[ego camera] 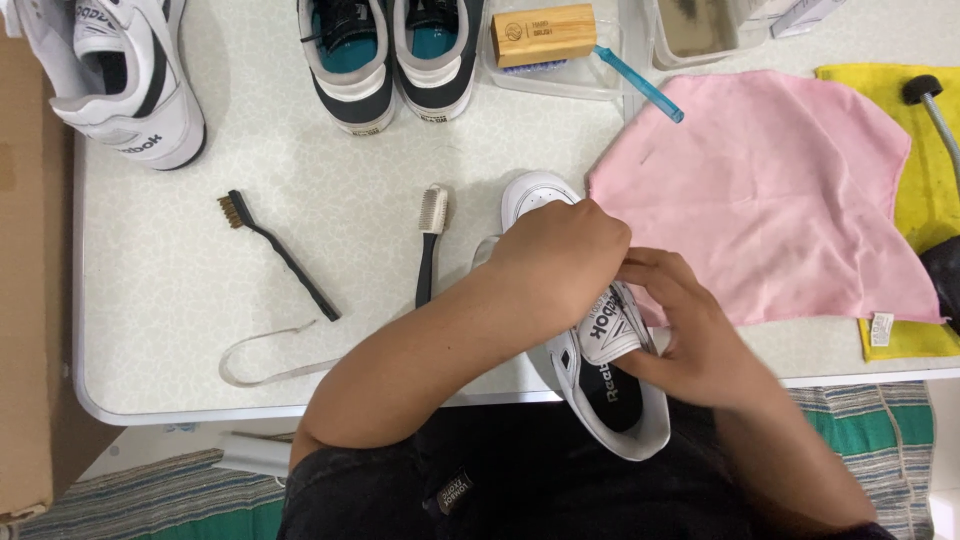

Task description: Threading white shoelaces through the eyelets of a white Reebok sneaker on a repair bench.

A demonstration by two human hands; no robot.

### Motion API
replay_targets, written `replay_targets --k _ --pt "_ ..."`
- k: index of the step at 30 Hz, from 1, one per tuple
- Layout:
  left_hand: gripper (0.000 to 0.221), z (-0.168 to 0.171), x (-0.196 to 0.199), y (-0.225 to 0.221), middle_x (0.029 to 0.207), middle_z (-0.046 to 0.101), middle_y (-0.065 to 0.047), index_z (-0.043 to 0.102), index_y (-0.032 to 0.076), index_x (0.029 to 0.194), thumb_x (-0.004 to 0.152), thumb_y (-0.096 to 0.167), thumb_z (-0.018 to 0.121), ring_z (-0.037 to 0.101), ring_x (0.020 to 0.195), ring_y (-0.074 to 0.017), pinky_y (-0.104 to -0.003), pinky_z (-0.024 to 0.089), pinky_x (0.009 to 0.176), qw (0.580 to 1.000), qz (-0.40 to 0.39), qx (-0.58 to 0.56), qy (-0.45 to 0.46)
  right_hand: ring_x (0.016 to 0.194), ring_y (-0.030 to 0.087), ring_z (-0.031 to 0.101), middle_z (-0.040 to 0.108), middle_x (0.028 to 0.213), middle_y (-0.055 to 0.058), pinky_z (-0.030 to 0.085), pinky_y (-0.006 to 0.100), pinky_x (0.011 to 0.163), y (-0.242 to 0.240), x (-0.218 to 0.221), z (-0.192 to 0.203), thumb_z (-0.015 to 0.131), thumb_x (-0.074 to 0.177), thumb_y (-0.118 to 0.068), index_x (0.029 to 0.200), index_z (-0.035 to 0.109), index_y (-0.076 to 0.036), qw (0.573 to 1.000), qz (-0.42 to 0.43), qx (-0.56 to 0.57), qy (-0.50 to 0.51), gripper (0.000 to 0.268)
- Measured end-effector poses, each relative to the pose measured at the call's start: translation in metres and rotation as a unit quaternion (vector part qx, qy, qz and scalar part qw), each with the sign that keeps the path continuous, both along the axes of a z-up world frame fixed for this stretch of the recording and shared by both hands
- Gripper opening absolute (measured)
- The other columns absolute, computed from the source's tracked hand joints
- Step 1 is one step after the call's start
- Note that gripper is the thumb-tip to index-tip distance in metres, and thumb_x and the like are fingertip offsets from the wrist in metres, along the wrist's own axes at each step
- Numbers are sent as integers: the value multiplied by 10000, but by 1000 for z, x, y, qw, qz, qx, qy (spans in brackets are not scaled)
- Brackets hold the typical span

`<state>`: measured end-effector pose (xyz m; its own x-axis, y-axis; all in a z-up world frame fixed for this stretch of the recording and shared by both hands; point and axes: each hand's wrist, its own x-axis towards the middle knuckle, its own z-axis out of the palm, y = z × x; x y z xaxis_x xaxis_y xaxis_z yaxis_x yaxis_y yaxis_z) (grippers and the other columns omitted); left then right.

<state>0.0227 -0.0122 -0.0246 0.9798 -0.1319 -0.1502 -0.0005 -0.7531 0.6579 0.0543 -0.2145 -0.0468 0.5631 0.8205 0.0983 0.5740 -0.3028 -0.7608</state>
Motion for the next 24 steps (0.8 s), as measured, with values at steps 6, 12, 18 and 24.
replay_targets --k 6,12,18,24 --pt "213 16 -4 2 900 644 -103 616 98 1002 860 -33 525 655 766 -331 -455 492 585 992 -55 72 93 1194 188 661 688 1226 108 520 338 1109 3 43 28 642 937 -155 1240 614 4 959 99 -14 264 343" --pt "240 18 -7 -5 1006 707 -135 600 43 1119 883 -1 588 713 864 -358 -489 572 699 990 -62 97 85 1081 169 718 746 1139 82 575 335 1063 23 35 27 680 900 -41 1199 654 -15 986 19 -26 163 301" --pt "738 3 -56 -105 1168 700 -282 622 37 1260 696 506 694 701 1062 -451 -564 544 962 897 128 420 -47 1134 176 708 745 1167 59 551 321 1041 7 37 8 649 929 -120 1194 696 -59 991 4 -46 127 276" --pt "256 -2 -53 -116 1106 581 -158 635 128 1136 907 179 533 684 953 -451 -633 476 1047 882 198 417 -90 1015 153 734 776 1058 47 571 295 975 8 32 17 609 871 31 1119 696 -52 989 0 -23 145 275"
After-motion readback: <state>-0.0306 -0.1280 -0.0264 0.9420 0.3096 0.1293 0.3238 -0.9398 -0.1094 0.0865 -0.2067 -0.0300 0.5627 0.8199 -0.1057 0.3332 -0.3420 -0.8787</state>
